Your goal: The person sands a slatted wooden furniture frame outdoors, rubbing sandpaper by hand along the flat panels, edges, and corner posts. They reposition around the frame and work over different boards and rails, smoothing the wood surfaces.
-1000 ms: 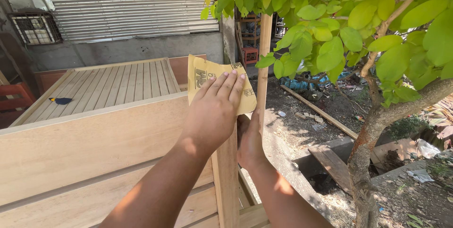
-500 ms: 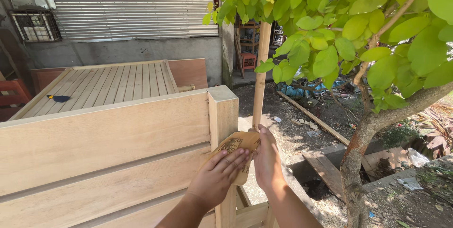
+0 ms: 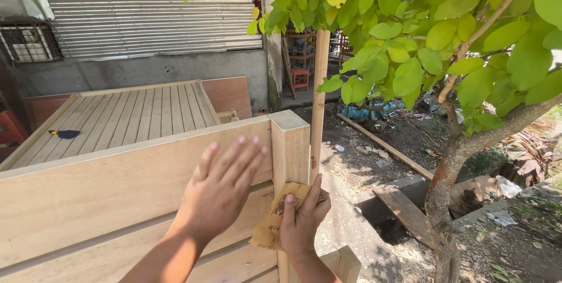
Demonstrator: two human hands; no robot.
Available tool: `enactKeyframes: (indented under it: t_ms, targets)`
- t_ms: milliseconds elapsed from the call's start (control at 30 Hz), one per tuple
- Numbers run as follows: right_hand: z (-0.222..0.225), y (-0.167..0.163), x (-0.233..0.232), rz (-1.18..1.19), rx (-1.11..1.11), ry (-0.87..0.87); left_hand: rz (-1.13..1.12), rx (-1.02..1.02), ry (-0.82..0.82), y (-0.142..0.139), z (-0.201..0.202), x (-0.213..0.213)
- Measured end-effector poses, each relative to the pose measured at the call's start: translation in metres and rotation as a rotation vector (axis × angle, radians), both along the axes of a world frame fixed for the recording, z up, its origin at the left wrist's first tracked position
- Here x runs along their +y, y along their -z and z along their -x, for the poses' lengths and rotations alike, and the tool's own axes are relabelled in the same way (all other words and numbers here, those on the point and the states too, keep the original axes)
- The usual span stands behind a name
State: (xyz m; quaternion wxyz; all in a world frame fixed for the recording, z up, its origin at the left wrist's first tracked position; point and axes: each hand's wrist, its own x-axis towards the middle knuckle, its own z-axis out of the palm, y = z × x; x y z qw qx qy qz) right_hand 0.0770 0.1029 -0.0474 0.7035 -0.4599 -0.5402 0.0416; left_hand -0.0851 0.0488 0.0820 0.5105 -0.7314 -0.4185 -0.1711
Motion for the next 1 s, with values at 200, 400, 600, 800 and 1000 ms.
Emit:
enactKeyframes:
  t_ms: [200,400,600,800,1000]
  targets:
    - [0.012,-0.024,-0.001,0.01,-0.001,0.199,0.078,-0.408,-0.149,-0.044,-0.008,0.035]
    - [-0.006,-0.129,0.026,-0.235,-0.059,0.209,-0.206,-0.392,0.03,-0.033,-0.005,0.037]
    - [-0.014,-0.069,0.028,-0.206,-0.049,0.082,-0.191,-0.425,0.041,-0.033,-0.007,0.039]
    - [-0.004,0.055,0.004,-0.003,-0.01,0.132,-0.253,-0.403,0.05,-0.034,-0.007,0.035]
    - [-0.015,-0.055,0.032,-0.129,-0.043,0.212,-0.23,-0.396,0.03,-0.036,-0.007,0.035]
